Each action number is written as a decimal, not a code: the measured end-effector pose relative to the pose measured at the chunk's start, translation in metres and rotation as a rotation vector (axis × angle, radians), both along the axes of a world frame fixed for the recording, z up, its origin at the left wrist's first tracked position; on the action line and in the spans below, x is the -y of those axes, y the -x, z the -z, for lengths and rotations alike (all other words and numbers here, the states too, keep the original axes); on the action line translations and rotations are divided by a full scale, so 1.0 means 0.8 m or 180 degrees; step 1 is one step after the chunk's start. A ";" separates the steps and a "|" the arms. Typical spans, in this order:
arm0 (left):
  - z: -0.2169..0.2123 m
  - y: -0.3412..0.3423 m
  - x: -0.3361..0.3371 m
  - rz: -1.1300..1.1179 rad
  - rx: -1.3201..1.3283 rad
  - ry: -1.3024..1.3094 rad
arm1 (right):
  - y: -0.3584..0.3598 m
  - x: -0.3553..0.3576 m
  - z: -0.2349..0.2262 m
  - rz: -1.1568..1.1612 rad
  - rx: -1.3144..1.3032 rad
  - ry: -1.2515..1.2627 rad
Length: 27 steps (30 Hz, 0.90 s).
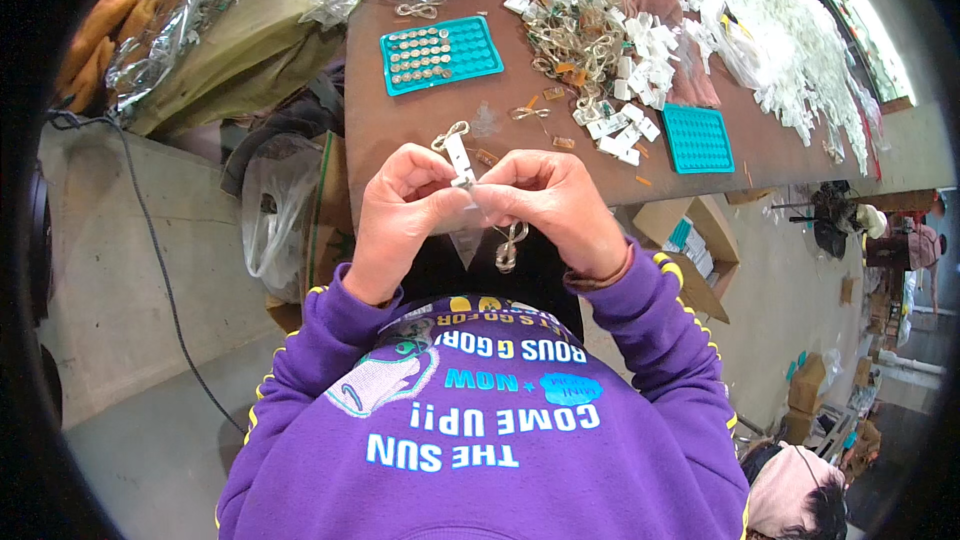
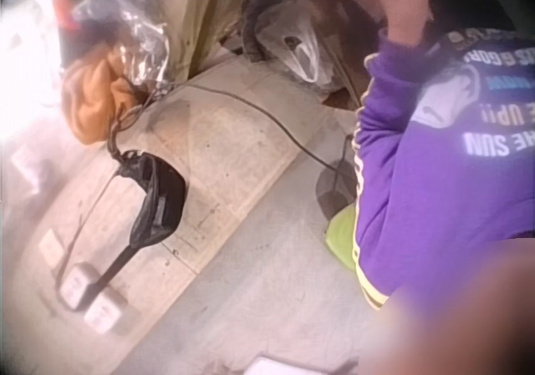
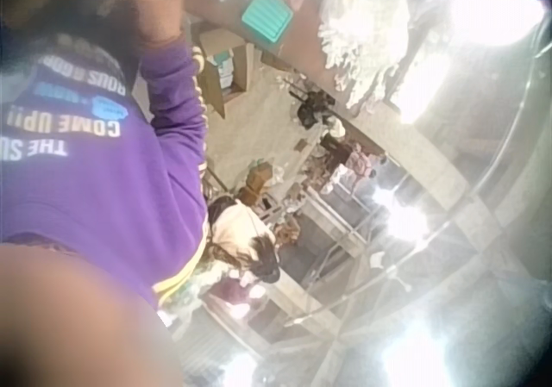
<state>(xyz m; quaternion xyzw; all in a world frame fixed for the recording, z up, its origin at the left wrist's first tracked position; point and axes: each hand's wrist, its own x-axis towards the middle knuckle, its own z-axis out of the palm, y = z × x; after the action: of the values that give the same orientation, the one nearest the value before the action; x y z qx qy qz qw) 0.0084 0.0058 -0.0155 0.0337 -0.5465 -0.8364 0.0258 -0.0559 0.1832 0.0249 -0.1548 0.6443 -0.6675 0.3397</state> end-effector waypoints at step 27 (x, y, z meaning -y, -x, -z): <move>0.014 0.003 -0.018 -0.0544 -0.0315 -0.0012 | -0.027 0.005 0.016 0.0556 -0.0774 -0.0709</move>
<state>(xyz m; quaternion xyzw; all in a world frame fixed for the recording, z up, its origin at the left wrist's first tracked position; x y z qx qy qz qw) 0.0062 0.0201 -0.0266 0.0390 -0.5381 -0.8328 0.1240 -0.0340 0.1795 0.0120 -0.1393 0.7615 -0.5953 0.2151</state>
